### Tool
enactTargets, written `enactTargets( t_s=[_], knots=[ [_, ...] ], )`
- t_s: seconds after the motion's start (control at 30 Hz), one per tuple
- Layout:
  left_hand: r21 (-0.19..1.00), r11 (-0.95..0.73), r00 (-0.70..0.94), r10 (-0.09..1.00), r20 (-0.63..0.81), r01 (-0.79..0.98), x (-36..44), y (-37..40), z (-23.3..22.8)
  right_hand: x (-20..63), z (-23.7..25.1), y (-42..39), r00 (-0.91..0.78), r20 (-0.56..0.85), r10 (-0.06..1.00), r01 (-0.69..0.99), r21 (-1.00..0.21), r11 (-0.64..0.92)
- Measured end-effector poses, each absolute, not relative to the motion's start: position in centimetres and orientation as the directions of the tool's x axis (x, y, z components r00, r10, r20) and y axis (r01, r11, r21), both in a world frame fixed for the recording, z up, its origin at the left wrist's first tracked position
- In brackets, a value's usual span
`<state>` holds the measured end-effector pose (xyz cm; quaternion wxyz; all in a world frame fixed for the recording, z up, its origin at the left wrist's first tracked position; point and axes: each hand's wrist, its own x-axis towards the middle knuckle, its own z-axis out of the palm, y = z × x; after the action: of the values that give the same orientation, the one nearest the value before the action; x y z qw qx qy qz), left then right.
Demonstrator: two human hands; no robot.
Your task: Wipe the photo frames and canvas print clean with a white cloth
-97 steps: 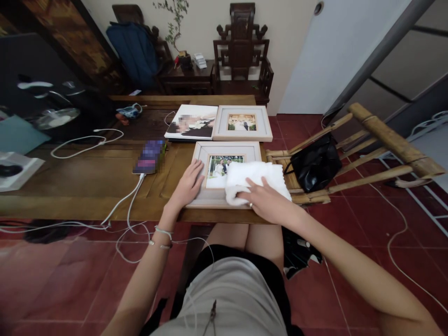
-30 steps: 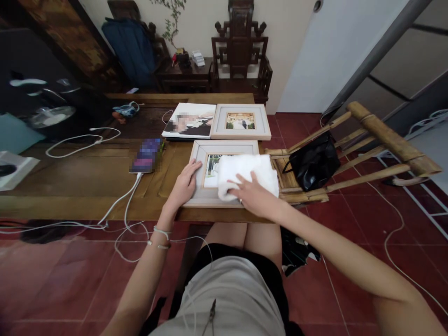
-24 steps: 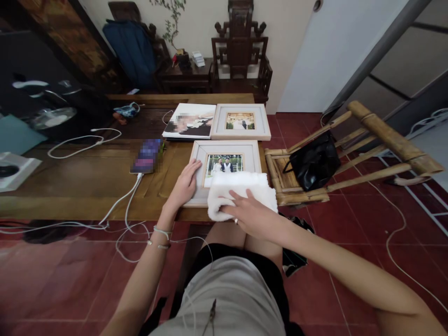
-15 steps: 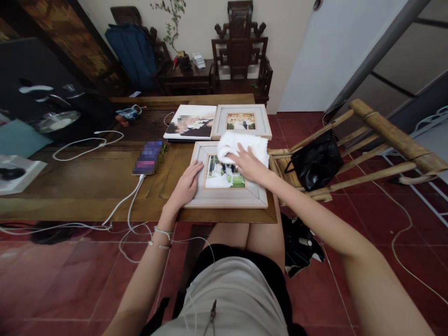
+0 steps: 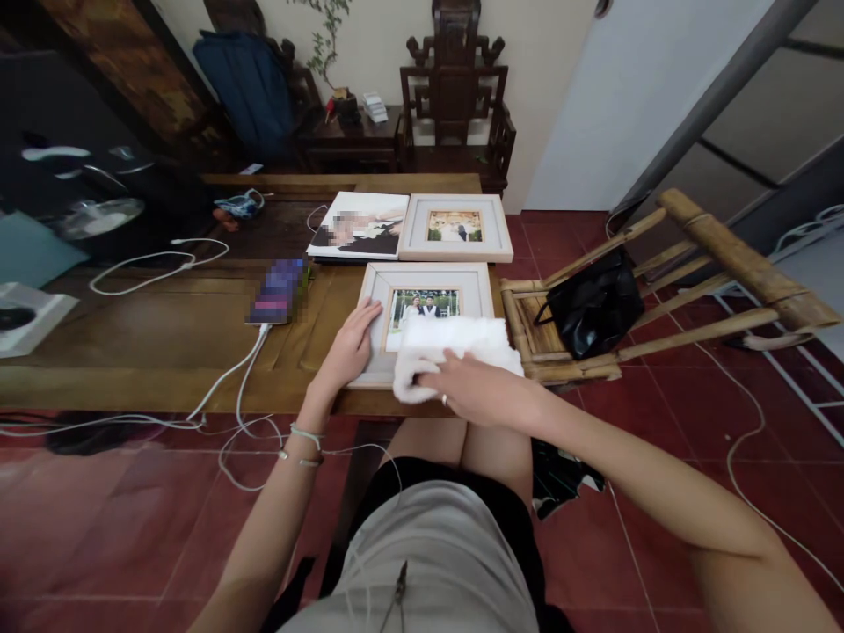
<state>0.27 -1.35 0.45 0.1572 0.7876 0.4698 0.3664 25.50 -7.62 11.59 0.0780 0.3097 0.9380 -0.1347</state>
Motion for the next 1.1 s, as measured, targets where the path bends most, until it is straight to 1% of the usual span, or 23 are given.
enactTargets(
  t_s=[0.07, 0.1, 0.17, 0.27, 0.37, 0.43, 0.53, 0.63, 0.73, 0.8, 0.9, 1.0, 1.03, 1.1],
  knots=[
    [0.587, -0.511, 0.295, 0.854, 0.428, 0.628, 0.2, -1.3, 0.4, 25.7, 12.3, -8.7, -0.810, -0.246, 0.532, 0.584, -0.267, 0.767],
    [0.584, -0.513, 0.298, 0.853, 0.428, 0.629, 0.2, -1.3, 0.4, 25.7, 12.3, -8.7, -0.803, -0.249, 0.541, 0.595, -0.275, 0.756],
    [0.579, -0.518, 0.304, 0.850, 0.430, 0.629, 0.1, -1.3, 0.3, 25.6, 11.3, -7.6, -0.768, -0.221, 0.601, 0.640, -0.259, 0.723],
    [0.583, -0.527, 0.310, 0.846, 0.435, 0.618, 0.0, -1.2, 0.4, 25.5, 8.7, -4.0, -0.721, -0.079, 0.688, 0.688, -0.192, 0.700],
    [0.593, -0.526, 0.308, 0.847, 0.433, 0.610, 0.0, -1.1, 0.4, 25.9, 7.0, 1.2, -0.670, 0.088, 0.737, 0.728, -0.113, 0.676],
    [0.595, -0.522, 0.307, 0.849, 0.429, 0.612, -0.1, -1.1, 0.5, 26.1, 6.7, 4.5, -0.628, 0.145, 0.764, 0.764, -0.068, 0.641],
    [0.601, -0.516, 0.303, 0.853, 0.424, 0.610, -0.1, -1.2, 0.6, 26.2, 6.9, 7.6, -0.604, 0.153, 0.783, 0.792, 0.005, 0.610],
    [0.605, -0.515, 0.301, 0.854, 0.425, 0.607, -0.1, -1.3, 0.6, 25.7, 6.7, 6.8, -0.637, 0.101, 0.765, 0.771, 0.054, 0.635],
    [0.599, -0.513, 0.288, 0.853, 0.435, 0.614, 0.1, -1.3, 0.5, 25.1, 6.8, 2.4, -0.674, 0.004, 0.739, 0.737, 0.058, 0.673],
    [0.598, -0.509, 0.278, 0.854, 0.440, 0.619, 0.2, -1.3, 0.5, 25.1, 7.5, -1.6, -0.692, -0.067, 0.719, 0.718, 0.044, 0.695],
    [0.595, -0.505, 0.271, 0.856, 0.441, 0.625, 0.3, -1.4, 0.5, 25.2, 9.6, -7.1, -0.777, -0.139, 0.614, 0.624, -0.042, 0.780],
    [0.593, -0.506, 0.274, 0.855, 0.441, 0.626, 0.2, -1.4, 0.4, 25.2, 10.9, -10.0, -0.852, -0.145, 0.503, 0.521, -0.137, 0.843],
    [0.594, -0.508, 0.276, 0.854, 0.441, 0.623, 0.2, -1.4, 0.4, 25.1, 10.8, -10.2, -0.862, -0.130, 0.491, 0.506, -0.147, 0.850],
    [0.594, -0.515, 0.283, 0.851, 0.442, 0.618, 0.1, -1.3, 0.3, 24.7, 9.9, -9.4, -0.856, -0.085, 0.510, 0.517, -0.140, 0.844]
  ],
)
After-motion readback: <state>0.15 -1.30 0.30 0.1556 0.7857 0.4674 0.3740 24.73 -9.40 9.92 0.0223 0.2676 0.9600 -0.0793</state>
